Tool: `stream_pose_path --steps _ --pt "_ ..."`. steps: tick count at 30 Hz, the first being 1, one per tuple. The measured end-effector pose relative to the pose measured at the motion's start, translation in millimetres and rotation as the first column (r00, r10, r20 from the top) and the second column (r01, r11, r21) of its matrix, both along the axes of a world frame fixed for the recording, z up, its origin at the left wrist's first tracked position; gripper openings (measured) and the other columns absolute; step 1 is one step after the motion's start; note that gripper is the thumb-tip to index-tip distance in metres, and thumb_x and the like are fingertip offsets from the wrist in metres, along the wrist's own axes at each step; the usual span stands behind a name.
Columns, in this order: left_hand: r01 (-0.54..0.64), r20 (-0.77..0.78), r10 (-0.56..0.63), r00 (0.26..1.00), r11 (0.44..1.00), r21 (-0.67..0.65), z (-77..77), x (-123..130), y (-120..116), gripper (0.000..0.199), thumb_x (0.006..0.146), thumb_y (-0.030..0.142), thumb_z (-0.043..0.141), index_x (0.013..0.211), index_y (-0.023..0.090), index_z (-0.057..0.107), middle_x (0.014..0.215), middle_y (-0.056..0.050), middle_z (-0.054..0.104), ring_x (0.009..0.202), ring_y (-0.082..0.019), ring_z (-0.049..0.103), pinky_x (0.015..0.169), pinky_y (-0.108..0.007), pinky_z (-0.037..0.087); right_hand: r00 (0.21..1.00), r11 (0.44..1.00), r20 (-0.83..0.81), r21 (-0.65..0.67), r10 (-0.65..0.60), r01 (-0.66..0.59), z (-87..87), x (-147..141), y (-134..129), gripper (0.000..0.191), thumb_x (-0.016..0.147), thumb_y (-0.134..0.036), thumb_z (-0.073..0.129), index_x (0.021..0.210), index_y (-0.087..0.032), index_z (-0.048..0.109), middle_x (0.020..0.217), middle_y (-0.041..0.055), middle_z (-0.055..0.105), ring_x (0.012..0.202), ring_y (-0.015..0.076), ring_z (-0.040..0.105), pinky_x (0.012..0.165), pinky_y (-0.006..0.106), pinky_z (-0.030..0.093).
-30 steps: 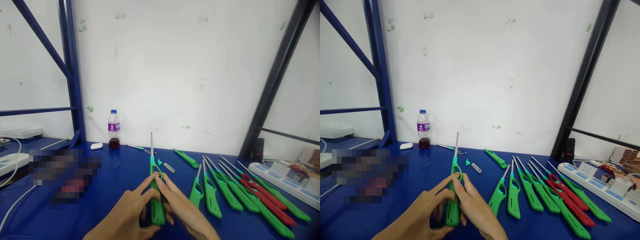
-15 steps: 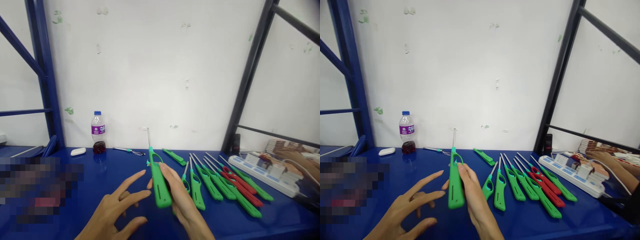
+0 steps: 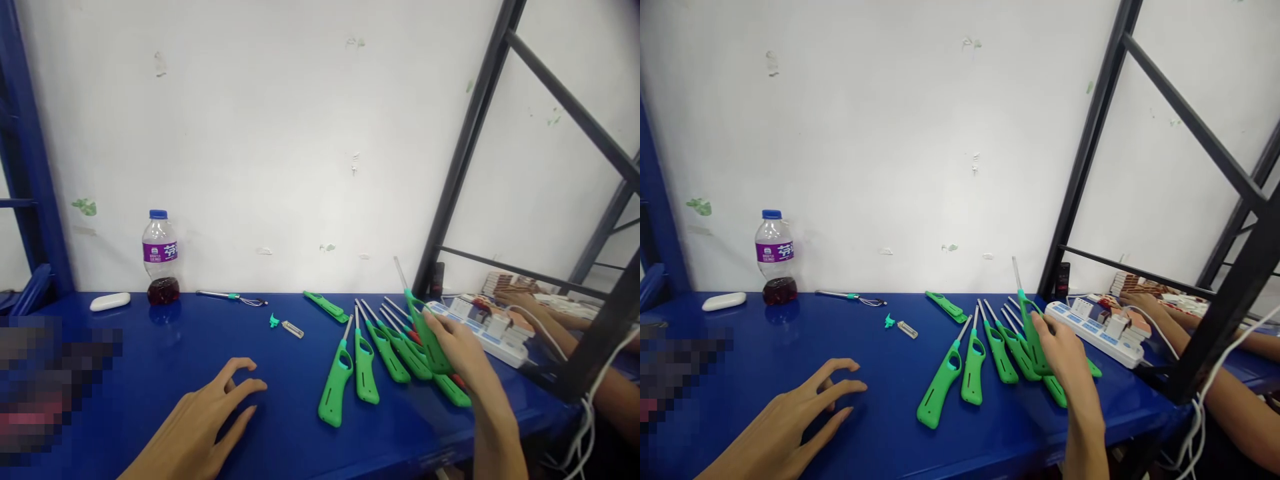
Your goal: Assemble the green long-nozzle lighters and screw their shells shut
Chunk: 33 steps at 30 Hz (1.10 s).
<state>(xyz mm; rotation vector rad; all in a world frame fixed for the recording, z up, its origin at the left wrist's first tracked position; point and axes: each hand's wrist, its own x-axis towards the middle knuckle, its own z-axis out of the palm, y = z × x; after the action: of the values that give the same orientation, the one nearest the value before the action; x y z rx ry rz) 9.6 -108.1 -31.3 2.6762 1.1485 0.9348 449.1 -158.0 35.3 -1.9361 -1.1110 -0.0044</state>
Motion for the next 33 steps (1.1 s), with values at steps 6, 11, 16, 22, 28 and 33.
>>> stream_pose_path --steps 6,11,16,22,28,33 --pt "0.006 -0.014 -0.006 1.0 1.0 0.026 -8.4 -2.6 5.8 0.03 0.105 0.034 0.048 0.125 0.038 0.07 0.137 -0.004 0.063 0.08 -0.016 0.074 0.076 -0.027 0.061 0.989 0.966 0.1 -0.222 -0.111 0.131 -34.8 57.1 2.3 0.053 0.085 -0.056 0.055 0.107 -0.015 0.082 0.1 0.0201 0.08 0.106 0.0431 0.071 0.087 0.045 0.05" --pt "-0.003 -0.019 0.004 1.0 0.999 0.038 -10.8 -2.9 8.2 0.035 0.103 0.031 0.049 0.134 0.041 0.063 0.14 -0.003 0.061 0.074 -0.014 0.073 0.073 -0.027 0.062 0.983 0.928 0.14 -0.337 -0.116 0.158 -53.9 73.7 12.3 0.052 0.088 -0.053 0.053 0.112 -0.019 0.083 0.101 0.0174 0.081 0.103 0.0419 0.074 0.086 0.044 0.053" --pt "-0.028 0.052 0.029 0.998 1.0 -0.014 -4.0 0.1 2.9 0.047 0.1 0.027 0.048 0.145 0.04 0.047 0.135 -0.004 0.058 0.062 -0.01 0.066 0.064 -0.025 0.06 0.981 0.913 0.168 -0.379 -0.093 0.151 -61.5 77.3 16.4 0.055 0.09 -0.056 0.05 0.116 -0.021 0.083 0.103 0.0165 0.081 0.103 0.0413 0.075 0.086 0.045 0.054" --pt "-0.062 0.192 0.064 0.979 0.998 -0.014 -1.5 0.1 3.4 0.041 0.099 0.03 0.052 0.139 0.036 0.044 0.139 -0.006 0.047 0.056 -0.005 0.064 0.059 -0.025 0.06 0.978 0.906 0.185 -0.391 -0.098 0.164 -63.6 79.8 16.0 0.056 0.09 -0.061 0.049 0.109 -0.021 0.085 0.099 0.0183 0.082 0.103 0.0419 0.075 0.087 0.046 0.055" --pt "-0.035 0.314 0.031 0.949 0.999 0.009 -1.4 -0.2 4.3 0.035 0.098 0.029 0.056 0.131 0.036 0.046 0.146 -0.004 0.041 0.043 0.002 0.059 0.048 -0.02 0.057 0.97 0.916 0.201 -0.347 -0.138 0.202 -56.6 82.9 11.7 0.061 0.09 -0.063 0.045 0.109 -0.019 0.082 0.092 0.0185 0.081 0.097 0.0412 0.077 0.083 0.047 0.057" --pt "0.004 0.311 -0.001 0.95 1.0 -0.01 -1.4 -0.2 4.5 0.034 0.099 0.026 0.054 0.13 0.037 0.046 0.144 -0.004 0.039 0.043 0.003 0.059 0.042 -0.016 0.053 0.948 0.937 0.242 -0.227 -0.209 0.265 -44.1 77.0 3.5 0.065 0.091 -0.06 0.039 0.112 -0.012 0.078 0.093 0.0244 0.078 0.099 0.0458 0.074 0.084 0.052 0.055"
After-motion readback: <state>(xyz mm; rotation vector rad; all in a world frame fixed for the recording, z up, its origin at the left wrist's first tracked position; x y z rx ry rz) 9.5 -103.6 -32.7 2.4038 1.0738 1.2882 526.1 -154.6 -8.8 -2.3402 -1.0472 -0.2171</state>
